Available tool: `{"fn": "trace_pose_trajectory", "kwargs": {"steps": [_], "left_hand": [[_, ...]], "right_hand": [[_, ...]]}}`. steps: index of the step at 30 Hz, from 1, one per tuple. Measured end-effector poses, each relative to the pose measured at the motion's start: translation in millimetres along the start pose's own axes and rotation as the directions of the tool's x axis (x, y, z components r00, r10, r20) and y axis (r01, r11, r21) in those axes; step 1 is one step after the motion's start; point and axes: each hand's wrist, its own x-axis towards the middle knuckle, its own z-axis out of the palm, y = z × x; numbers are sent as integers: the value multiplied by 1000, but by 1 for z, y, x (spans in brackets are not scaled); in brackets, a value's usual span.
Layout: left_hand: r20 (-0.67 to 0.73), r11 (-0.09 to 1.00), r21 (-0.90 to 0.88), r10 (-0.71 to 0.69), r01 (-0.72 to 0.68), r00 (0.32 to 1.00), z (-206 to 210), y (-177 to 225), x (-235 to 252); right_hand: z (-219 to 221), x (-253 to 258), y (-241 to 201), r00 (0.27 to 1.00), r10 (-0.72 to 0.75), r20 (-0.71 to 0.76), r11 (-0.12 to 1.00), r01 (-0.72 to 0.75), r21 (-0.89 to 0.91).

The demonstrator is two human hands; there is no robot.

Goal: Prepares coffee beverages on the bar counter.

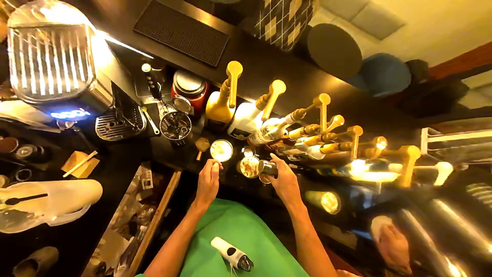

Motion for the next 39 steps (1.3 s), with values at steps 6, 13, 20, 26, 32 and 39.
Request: {"fn": "trace_pose_trajectory", "kwargs": {"steps": [6,13,20,26,32,39], "left_hand": [[10,1000,9,4,-4,1000,-6,-2,0],[21,1000,5,8,-8,1000,-16,-4,3],[36,1000,8,23,-23,999,-25,-8,7],[42,1000,-14,19,-18,999,-34,-9,11],[20,1000,-22,7,-7,1000,-51,-13,14],[51,996,12,-83,83,995,-71,-6,15]], "right_hand": [[1,1,-4,1000,2,-21,999,-1,35],[10,3,-9,1000,-19,-11,1000,19,-24],[8,2,-16,999,21,-37,999,-22,-29],[12,2,-13,998,22,-54,999,-20,27],[5,7,-30,990,132,-44,947,-113,300],[20,43,-85,1000,20,-17,958,-14,286]]}}
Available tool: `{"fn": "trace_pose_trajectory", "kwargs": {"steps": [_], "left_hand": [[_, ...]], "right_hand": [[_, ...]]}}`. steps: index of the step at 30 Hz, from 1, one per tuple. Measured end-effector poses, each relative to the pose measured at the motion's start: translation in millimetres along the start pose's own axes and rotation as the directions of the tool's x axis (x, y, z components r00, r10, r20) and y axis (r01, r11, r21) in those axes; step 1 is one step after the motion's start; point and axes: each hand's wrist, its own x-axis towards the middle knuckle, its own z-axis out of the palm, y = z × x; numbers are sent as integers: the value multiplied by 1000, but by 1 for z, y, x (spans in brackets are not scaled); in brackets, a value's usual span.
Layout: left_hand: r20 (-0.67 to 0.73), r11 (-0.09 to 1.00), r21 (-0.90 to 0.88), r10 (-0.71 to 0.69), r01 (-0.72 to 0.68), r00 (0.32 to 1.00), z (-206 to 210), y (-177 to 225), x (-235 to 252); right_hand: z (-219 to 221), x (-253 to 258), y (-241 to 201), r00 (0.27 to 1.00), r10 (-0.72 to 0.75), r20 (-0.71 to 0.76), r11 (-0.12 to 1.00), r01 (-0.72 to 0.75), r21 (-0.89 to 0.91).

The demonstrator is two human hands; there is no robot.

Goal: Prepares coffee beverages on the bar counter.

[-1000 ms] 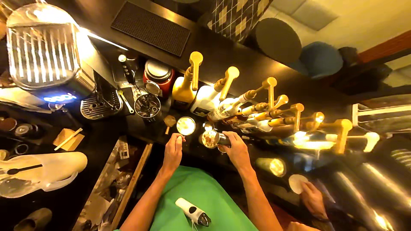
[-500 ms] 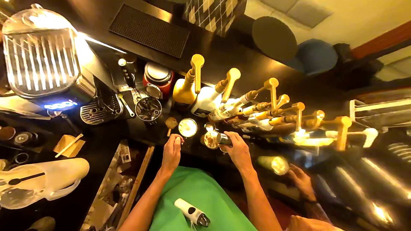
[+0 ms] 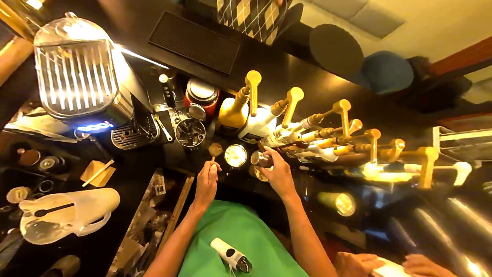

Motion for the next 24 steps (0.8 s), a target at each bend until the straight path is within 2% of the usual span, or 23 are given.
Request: {"fn": "trace_pose_trajectory", "kwargs": {"steps": [2,7,10,14,19,24], "left_hand": [[8,1000,5,-22,22,1000,-6,1,0],[-29,999,-34,33,-34,999,-14,-14,0],[-42,998,-40,36,-38,998,-20,-19,0],[-56,998,-48,48,-51,997,-24,-24,0],[-28,998,-49,28,-29,999,-26,-24,3],[-9,998,-52,17,-18,1000,-25,-22,6]], "right_hand": [[13,11,-11,999,-36,33,997,38,-61],[34,28,-28,988,-83,129,967,112,-231],[40,31,-30,975,-160,155,939,199,-280],[38,31,-34,970,-191,148,928,228,-295],[35,30,-41,980,-146,134,925,184,-333],[41,35,-37,965,-224,135,913,256,-317]]}}
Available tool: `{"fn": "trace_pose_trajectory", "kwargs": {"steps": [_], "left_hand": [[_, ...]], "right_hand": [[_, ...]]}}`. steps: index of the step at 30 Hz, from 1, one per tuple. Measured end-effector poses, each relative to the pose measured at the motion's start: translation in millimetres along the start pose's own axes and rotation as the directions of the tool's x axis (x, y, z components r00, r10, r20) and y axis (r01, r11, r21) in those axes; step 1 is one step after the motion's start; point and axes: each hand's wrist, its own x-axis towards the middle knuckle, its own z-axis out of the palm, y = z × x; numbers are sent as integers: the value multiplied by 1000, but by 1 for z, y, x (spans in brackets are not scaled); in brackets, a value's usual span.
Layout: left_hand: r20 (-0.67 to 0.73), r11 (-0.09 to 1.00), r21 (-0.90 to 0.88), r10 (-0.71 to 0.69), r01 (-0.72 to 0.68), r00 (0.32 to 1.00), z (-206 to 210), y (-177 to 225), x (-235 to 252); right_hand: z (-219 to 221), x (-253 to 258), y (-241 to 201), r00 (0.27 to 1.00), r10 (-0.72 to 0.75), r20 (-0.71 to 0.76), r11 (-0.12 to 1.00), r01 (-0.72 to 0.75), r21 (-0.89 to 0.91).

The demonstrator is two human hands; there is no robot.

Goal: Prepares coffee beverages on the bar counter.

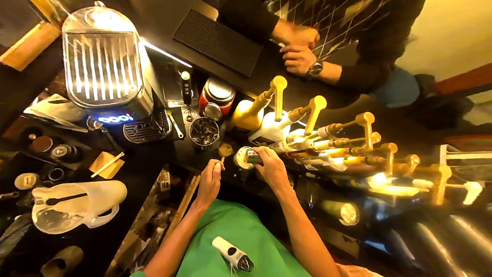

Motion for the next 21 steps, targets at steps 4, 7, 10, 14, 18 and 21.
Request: {"fn": "trace_pose_trajectory", "kwargs": {"steps": [4,7,10,14,18,21], "left_hand": [[1,1000,-16,14,-14,1000,-1,0,2],[-8,1000,-14,18,-18,1000,-2,-1,3],[-15,1000,-9,22,-22,1000,-2,-5,4],[-14,1000,-5,19,-19,1000,-1,-8,4],[-20,999,-5,37,-37,999,-1,-9,4],[-10,1000,-1,28,-28,1000,-2,-8,4]], "right_hand": [[2,4,-5,999,22,24,999,-22,-28],[2,4,-4,1000,6,19,1000,-5,-26],[-1,2,-3,1000,-3,13,1000,3,5],[-6,-2,-1,998,46,38,999,-46,2],[-6,-9,10,996,87,5,996,-87,17],[-7,-13,18,997,77,-16,997,-76,27]]}}
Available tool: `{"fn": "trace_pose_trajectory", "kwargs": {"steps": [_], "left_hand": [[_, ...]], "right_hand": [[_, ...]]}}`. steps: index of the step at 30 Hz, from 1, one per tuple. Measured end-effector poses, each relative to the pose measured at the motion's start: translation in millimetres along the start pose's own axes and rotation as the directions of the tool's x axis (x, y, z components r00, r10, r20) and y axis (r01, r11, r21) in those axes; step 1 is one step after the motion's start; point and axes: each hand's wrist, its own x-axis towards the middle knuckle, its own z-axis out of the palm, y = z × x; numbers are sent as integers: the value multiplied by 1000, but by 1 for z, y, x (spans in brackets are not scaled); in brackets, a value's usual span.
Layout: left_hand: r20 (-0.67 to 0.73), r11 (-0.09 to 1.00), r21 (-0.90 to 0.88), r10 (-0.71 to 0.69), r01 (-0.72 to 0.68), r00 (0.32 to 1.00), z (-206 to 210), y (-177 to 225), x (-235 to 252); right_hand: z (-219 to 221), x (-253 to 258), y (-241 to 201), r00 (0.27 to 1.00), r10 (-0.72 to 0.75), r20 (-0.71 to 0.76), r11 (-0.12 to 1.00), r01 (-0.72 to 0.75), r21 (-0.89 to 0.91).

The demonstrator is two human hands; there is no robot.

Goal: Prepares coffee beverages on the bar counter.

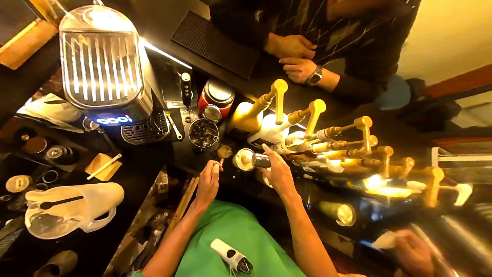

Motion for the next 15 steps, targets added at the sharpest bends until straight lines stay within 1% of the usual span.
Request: {"fn": "trace_pose_trajectory", "kwargs": {"steps": [4,10,15], "left_hand": [[-1,1000,-8,14,-14,1000,2,-2,1],[5,1000,-4,7,-7,1000,3,0,3],[3,1000,-4,21,-21,1000,2,-1,3]], "right_hand": [[0,-1,5,1000,-17,-19,1000,17,-21],[-7,3,-4,1000,19,-14,998,-20,-62],[-3,7,-3,997,-72,-28,997,71,-34]]}}
